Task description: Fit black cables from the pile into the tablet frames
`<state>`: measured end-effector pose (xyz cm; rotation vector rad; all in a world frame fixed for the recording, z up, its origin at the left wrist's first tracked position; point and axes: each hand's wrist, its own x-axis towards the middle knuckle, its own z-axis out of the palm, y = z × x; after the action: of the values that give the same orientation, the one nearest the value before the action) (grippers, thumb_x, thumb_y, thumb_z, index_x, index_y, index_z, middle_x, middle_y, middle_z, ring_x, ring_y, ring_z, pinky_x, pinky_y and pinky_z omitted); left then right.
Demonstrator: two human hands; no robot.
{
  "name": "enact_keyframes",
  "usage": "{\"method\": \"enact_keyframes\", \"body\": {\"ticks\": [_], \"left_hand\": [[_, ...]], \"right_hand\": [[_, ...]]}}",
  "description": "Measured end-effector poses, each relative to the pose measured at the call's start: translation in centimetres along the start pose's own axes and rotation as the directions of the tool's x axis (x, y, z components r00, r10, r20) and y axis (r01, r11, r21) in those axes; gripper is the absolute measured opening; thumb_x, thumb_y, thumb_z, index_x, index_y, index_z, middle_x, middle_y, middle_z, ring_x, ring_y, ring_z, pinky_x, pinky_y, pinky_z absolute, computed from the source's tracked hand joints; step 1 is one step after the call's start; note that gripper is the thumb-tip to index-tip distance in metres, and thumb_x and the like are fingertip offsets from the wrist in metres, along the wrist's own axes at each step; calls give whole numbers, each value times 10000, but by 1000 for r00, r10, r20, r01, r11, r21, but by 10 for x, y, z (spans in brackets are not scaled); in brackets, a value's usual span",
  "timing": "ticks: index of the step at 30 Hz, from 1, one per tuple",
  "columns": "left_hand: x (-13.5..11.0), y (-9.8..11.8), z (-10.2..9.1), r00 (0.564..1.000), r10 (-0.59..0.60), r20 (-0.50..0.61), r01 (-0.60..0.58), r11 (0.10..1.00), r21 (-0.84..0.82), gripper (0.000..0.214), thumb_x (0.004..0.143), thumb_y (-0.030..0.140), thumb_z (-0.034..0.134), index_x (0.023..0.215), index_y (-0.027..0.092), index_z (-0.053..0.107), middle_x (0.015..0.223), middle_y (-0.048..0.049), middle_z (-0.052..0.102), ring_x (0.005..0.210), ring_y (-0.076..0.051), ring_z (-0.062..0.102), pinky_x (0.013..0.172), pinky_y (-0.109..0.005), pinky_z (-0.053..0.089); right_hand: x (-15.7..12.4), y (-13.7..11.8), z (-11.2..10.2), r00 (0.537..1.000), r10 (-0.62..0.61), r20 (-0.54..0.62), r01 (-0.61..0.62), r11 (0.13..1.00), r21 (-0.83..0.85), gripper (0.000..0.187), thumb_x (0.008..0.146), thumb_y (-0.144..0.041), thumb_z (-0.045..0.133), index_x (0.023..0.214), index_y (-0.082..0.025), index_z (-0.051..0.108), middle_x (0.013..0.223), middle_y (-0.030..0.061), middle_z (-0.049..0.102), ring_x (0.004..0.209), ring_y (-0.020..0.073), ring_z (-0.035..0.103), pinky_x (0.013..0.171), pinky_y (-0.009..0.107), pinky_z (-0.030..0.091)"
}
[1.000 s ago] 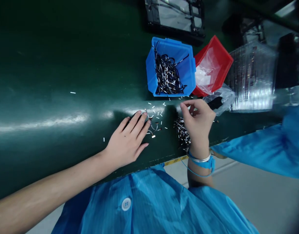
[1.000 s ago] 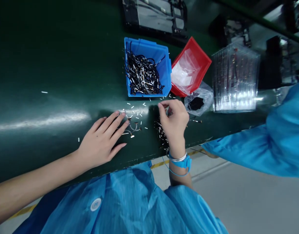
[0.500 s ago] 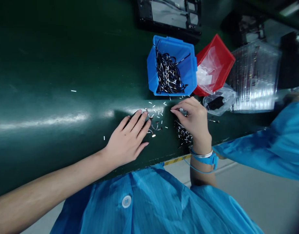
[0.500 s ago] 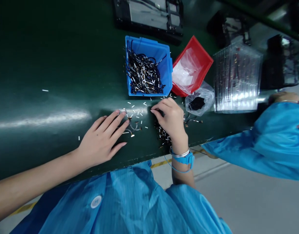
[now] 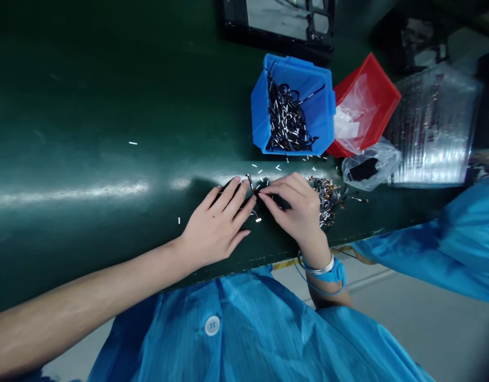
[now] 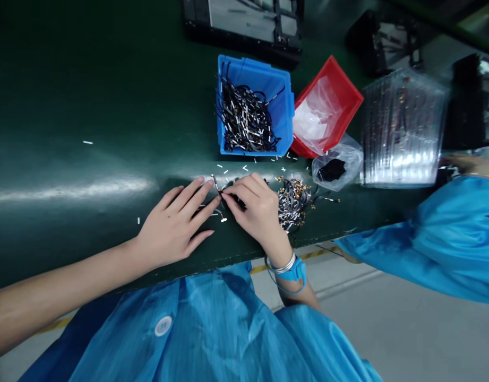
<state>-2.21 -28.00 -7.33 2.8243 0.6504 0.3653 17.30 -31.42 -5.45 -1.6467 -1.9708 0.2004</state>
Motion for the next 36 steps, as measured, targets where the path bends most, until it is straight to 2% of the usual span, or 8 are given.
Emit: {"method": "enact_keyframes", "body": {"ticks": [5,9,14,19,27,36], "left_hand": [[-1,0,1,1000,-2,-9,2,1000,-15,544,902,391,515,1347,76,508,1442,-226,426,1340,-378,383,1024,-460,333],[-1,0,0,1000,-10,6,10,1000,-26,550,903,385,514,1363,84,486,1450,-225,416,1345,-375,377,1020,-458,334],[-1,0,-1,999,-23,28,24,999,-34,579,915,379,488,1380,36,446,1463,-228,395,1360,-369,351,1044,-458,315],[-1,0,0,1000,-4,17,4,1000,-24,532,904,380,515,1357,102,490,1452,-225,413,1354,-373,365,1026,-467,331],[-2,0,1,1000,-5,14,5,999,-32,546,911,381,507,1378,100,475,1464,-225,395,1363,-377,352,1034,-480,319],[-1,1,1,1000,-12,16,12,1000,-22,543,907,385,516,1362,90,506,1460,-225,402,1350,-378,372,1031,-482,332]], "right_hand": [[4,0,4,1000,-24,13,24,1000,-18,116,865,-169,580,780,-216,643,750,18,671,738,163,590,672,321,482],[-1,-2,2,998,28,58,-27,999,-19,129,864,-180,576,765,-225,644,742,14,670,731,166,596,669,325,491],[-11,-7,-2,994,91,67,-90,996,-14,127,861,-186,576,763,-228,645,738,9,669,731,164,594,666,322,481],[-10,-9,1,994,107,-26,-108,994,-35,113,871,-210,584,772,-238,631,743,-2,662,717,155,584,667,307,466],[-8,-12,9,998,49,-33,-55,982,-179,146,880,-173,547,773,-210,639,726,33,651,729,181,564,673,317,467],[-19,-22,10,998,-39,-50,19,937,-348,167,875,-128,524,878,-197,677,743,58,640,723,194,516,623,329,442]]}}
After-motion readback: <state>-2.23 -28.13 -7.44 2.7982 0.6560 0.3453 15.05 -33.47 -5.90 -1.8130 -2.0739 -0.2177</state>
